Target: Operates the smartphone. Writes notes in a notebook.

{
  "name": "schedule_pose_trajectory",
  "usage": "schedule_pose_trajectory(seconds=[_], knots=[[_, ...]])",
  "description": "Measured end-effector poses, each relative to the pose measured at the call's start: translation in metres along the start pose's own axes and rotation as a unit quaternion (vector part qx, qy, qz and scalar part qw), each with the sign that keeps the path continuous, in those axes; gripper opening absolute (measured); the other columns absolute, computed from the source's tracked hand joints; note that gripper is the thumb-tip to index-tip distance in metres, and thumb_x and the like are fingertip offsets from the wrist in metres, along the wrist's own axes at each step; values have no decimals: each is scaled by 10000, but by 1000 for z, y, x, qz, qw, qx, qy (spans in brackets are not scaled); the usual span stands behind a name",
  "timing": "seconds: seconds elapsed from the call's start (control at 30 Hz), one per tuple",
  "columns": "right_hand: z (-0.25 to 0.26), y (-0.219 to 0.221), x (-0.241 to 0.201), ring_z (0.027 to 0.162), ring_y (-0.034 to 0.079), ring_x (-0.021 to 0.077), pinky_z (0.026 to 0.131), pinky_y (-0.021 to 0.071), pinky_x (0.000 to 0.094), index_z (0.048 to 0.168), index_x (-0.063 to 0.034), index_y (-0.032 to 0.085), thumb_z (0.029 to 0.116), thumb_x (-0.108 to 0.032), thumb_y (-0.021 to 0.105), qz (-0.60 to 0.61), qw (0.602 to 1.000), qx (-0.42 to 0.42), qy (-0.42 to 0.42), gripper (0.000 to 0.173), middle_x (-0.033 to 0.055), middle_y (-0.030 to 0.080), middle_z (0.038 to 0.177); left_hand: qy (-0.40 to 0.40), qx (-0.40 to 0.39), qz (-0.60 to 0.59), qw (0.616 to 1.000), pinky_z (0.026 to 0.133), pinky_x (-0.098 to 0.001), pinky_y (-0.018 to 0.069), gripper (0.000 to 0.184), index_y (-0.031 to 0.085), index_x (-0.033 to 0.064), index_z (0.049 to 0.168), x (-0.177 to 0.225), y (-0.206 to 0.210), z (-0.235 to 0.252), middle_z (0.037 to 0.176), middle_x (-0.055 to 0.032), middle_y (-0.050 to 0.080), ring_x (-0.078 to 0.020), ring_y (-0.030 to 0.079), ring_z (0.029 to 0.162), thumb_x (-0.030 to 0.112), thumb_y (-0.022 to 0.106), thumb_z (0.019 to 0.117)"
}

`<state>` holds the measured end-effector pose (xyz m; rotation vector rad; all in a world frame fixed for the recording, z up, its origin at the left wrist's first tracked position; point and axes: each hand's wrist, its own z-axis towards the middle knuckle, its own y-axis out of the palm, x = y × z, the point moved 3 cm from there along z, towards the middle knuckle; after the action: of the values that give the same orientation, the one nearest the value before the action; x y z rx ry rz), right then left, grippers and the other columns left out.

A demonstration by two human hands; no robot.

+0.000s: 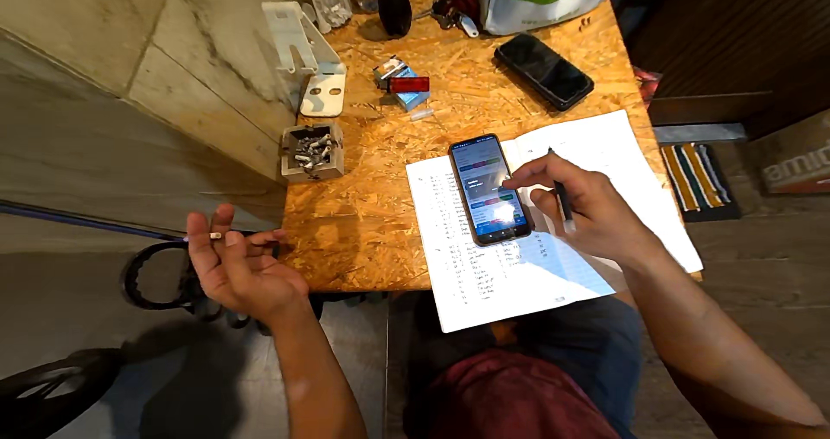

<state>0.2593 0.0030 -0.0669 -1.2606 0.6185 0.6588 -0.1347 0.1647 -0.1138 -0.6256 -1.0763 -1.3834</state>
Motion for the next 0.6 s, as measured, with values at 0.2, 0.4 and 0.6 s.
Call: schedule_pose_trajectory(seconds=[0.2, 0.4, 0.6], knots=[[0, 0, -2, 612, 591, 31, 507, 519, 245, 1253, -174, 623, 1001, -146, 500, 0, 1000, 4, -5, 282, -65, 724, 1095, 2, 1, -3, 1000, 664, -298, 611, 438, 358, 25, 1501, -1, -1, 0, 1334, -49, 624, -146, 693, 769, 63, 327, 1065], [-4, 0, -2, 596, 584, 29, 501, 515, 239, 1249, -178, 623, 1004, -145, 487, 6, 1000, 7, -2, 283, -65, 720, 1087, -2, 4, -5, 1000, 663, -302, 615, 443, 348, 24, 1507, 0, -1, 0, 1334, -61, 622, -155, 695, 765, 61, 315, 1067], [-5, 4, -1, 619, 589, 32, 514, 513, 244, 1256, -173, 618, 999, -137, 493, 8, 1000, 3, -2, 288, -68, 716, 1139, 5, -4, -1, 1000, 658, -297, 610, 439, 354, 34, 1504, 0, -1, 0, 1330, -49, 627, -146, 692, 762, 78, 322, 1068]])
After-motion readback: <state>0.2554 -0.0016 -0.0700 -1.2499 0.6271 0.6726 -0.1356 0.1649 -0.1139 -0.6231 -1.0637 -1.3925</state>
